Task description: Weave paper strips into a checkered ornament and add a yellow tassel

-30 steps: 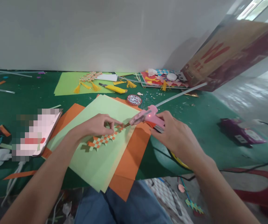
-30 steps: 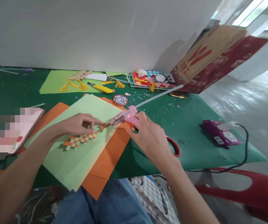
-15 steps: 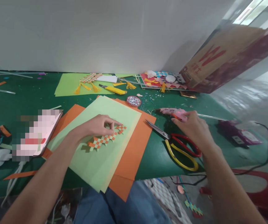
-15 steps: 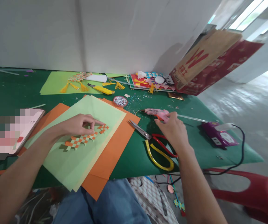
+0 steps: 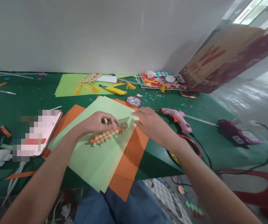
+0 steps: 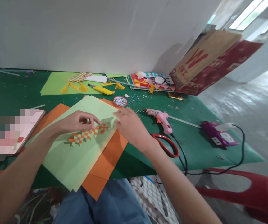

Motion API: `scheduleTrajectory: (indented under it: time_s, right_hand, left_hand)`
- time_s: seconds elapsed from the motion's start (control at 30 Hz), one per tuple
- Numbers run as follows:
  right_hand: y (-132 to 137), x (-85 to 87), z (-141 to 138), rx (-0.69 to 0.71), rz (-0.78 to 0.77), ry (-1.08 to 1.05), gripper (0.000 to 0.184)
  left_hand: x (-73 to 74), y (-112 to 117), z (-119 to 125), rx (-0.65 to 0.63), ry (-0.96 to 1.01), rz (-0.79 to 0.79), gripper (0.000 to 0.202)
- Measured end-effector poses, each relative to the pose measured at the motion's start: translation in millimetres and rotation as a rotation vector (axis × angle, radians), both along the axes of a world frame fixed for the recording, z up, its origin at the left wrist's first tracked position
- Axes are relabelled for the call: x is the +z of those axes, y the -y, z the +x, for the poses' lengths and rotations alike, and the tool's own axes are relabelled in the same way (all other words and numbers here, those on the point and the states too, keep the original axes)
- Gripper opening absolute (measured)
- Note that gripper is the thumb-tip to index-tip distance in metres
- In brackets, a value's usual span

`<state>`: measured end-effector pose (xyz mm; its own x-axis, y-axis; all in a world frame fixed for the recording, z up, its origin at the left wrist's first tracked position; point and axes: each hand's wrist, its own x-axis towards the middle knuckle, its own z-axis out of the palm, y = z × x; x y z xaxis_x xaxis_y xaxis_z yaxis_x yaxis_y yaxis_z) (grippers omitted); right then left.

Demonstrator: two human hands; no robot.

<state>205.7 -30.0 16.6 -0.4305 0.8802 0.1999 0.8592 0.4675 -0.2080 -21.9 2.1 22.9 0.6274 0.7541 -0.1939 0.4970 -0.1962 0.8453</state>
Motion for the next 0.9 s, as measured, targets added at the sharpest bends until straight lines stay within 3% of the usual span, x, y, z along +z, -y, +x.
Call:
scheduleTrajectory:
  time_s: [0.07, 0.13, 0.33, 0.6, 0.9]
  right_hand:
    - [-9, -1.9, -13, 0.2, -0.107, -0.008, 0.029]
    - [-15, -4.6, -20, 0.279, -0.162, 0.014, 0.028]
    - [-22, -8.4, -19, 0.286, -0.222, 0.016, 0.025]
    - [-38, 6.8, -24, 0.311, -0.308, 0.155, 0.022]
    - [-58, 7.0, -30, 0.335, -0.456, 0.21, 0.018]
  left_hand:
    - [0.0, -1, -1, -0.002, 0.031, 0.004, 0.016]
    - [-0.1, -1, -1, 0.024, 0.057, 0.014, 0.015]
    - [-1.0, 0, -2, 0.091, 0.109, 0.024, 0.02]
    - [0.8, 1, 1, 0.096, 0.096, -0.013, 0.018]
    - [-0.6, 0, 2, 0.118, 0.066, -0.029, 0.016]
